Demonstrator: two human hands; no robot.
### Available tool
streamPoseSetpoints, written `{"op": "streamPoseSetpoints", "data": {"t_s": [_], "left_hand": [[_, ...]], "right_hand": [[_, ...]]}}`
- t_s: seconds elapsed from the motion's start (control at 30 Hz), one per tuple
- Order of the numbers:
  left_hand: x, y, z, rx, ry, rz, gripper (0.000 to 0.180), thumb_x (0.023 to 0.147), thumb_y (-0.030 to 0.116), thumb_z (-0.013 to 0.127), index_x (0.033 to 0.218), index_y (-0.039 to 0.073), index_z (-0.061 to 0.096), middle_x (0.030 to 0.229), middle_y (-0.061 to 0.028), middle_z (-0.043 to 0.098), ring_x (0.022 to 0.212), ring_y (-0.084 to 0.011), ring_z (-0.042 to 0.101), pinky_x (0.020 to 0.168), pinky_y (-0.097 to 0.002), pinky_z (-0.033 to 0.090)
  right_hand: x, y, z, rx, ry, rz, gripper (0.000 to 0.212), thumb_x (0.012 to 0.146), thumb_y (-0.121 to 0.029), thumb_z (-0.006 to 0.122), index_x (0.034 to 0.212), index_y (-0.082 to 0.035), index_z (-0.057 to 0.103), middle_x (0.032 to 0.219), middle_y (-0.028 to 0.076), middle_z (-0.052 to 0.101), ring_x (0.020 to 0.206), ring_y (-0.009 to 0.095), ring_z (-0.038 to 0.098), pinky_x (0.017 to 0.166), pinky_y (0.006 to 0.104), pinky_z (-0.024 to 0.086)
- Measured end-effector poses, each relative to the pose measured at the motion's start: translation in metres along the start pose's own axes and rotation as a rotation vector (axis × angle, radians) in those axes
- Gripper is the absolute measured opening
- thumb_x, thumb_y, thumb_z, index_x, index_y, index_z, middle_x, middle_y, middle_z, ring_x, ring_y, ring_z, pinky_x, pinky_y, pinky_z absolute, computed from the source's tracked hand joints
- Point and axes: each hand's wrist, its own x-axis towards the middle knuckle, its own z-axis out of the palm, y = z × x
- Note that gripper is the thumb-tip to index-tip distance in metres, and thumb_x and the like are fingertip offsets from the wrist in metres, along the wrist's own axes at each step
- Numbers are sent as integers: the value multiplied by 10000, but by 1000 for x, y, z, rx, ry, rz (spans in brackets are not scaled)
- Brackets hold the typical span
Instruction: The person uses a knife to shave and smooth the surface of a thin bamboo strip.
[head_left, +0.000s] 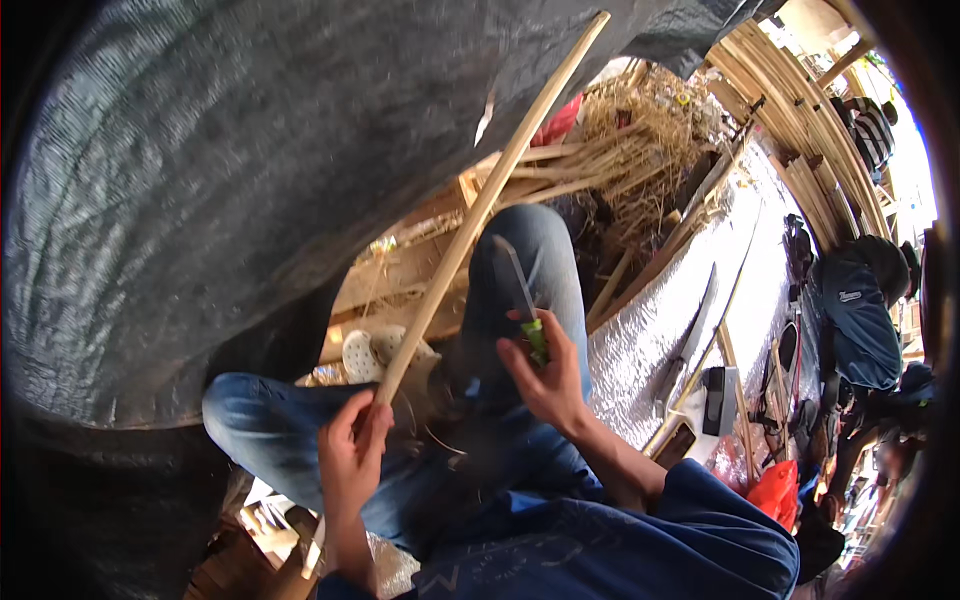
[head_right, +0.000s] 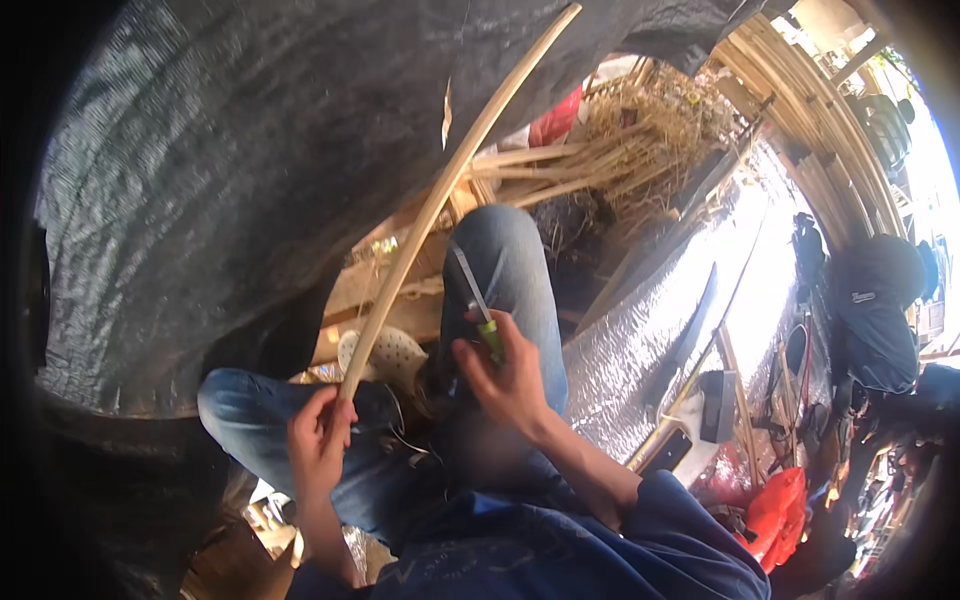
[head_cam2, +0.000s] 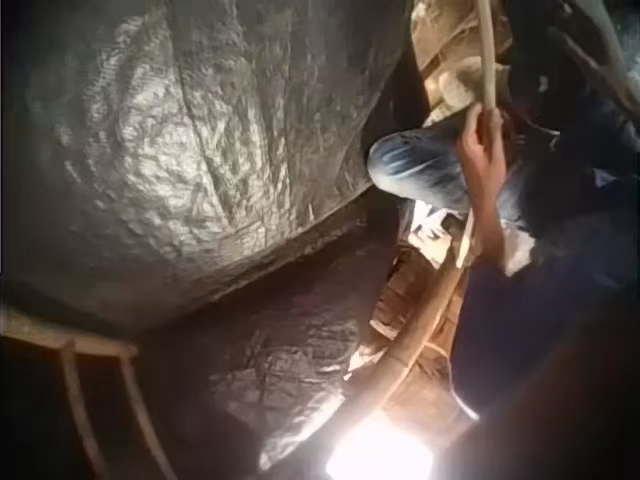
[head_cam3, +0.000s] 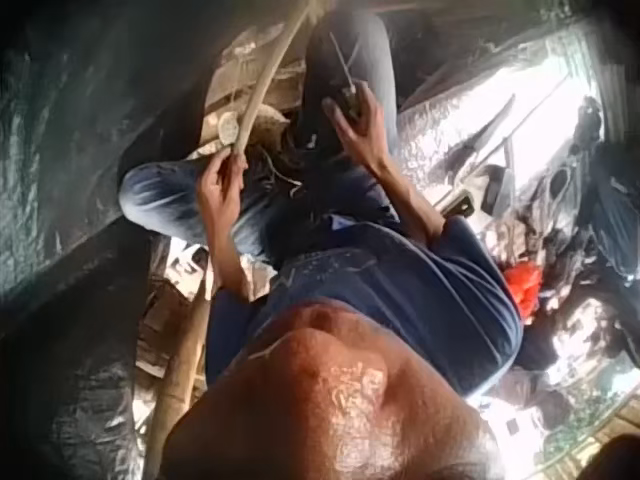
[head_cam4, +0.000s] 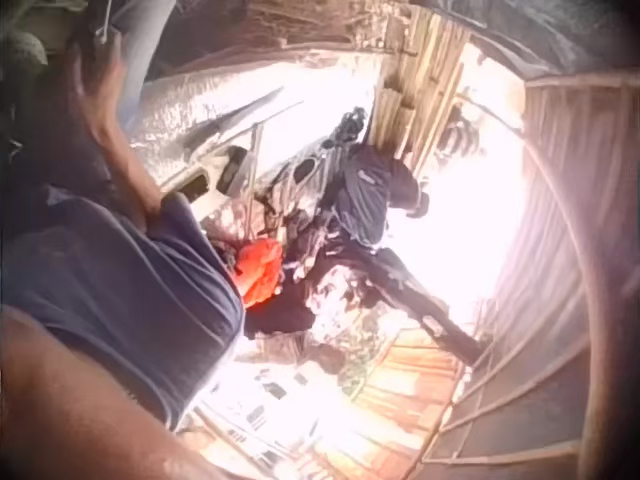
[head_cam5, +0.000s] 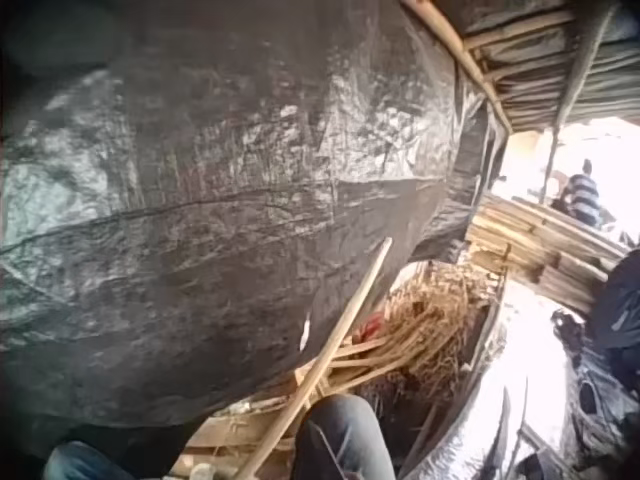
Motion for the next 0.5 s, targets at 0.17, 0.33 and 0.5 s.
{"op": "streamPoseSetpoints", "data": {"t_s": [0.17,0.33,0.5], "left_hand": [[6,7,4,-186,-12,72,183,906,101,576,1022,-39,563,750,-49,592,560,-52,486,484,-191,368],[-2,10,7,-296,24,69,177,916,108,568,1017,-38,566,750,-58,606,548,-55,490,478,-185,359],[-7,9,18,-266,48,88,144,940,131,520,932,-11,541,726,-65,561,523,-62,457,453,-195,338]], "right_hand": [[56,-15,-25,202,225,-50,241,923,-200,577,1066,-6,583,666,-20,507,638,43,435,558,224,361],[73,-38,-43,371,225,-311,399,1005,-298,359,1095,9,597,643,-64,359,549,33,290,505,205,246],[61,-60,-42,-130,28,-695,198,899,-181,548,926,13,582,645,123,504,561,242,518,549,349,420]]}}
